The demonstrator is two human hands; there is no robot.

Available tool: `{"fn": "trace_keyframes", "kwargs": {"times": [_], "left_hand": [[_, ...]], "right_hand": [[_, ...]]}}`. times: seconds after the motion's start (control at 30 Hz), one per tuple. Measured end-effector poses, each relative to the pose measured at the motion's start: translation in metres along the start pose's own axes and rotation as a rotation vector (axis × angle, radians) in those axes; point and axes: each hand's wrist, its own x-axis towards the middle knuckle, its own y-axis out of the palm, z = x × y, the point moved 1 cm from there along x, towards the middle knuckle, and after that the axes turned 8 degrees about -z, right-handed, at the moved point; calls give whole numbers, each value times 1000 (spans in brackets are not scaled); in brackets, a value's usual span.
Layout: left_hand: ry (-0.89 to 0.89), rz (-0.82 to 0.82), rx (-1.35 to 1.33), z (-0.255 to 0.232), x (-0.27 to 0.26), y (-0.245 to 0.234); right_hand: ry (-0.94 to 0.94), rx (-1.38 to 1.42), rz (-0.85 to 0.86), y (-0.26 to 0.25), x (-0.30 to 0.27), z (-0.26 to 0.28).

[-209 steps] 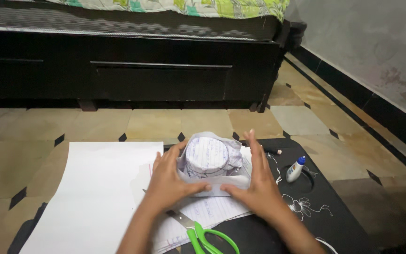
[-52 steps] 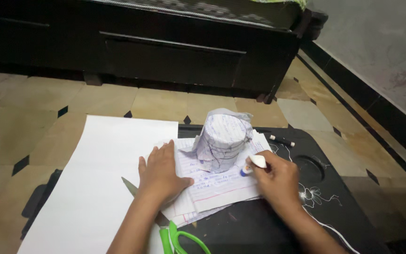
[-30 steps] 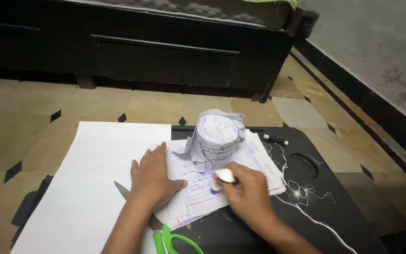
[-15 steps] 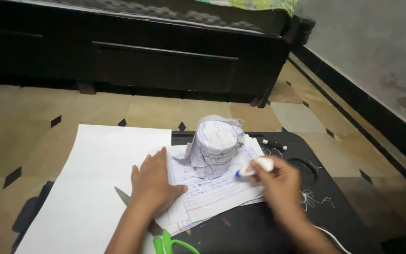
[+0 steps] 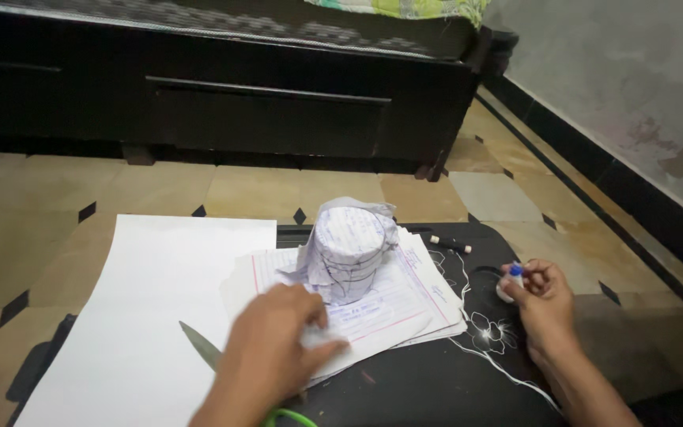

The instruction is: The person wraps a cylindrical object with paper strips, applying glue to secure each layer. They repeatedly pick up the glue, apply it to the cylinder, and press the paper into place.

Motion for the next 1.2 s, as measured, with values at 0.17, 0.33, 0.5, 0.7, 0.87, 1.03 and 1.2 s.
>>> {"fn": "trace_keyframes", "kwargs": {"times": [0.17,0.33,0.5,0.7,0.87,1.03,1.2], "left_hand": [[391,-141,0,-10,-17,8],[516,-191,62,-7,-16,23],[598,-223,103,-8,-17,29],[606,-376,123,-18,-9,18],[562,-480,200,-22,6,9],[528,-540,219,-25,17,5],[501,-568,183,-21,20,6]], "right_hand": [[68,-45,5,5,-13,17],[-14,-207,63,10,-13,27],[-176,-274,95,10,-15,16],[-107,-433,26,4,-13,7],[-109,-369,76,6,-15,10],[-159,-453,94,23,-32,51],[-633,-783,-2,45,-79,124]]}}
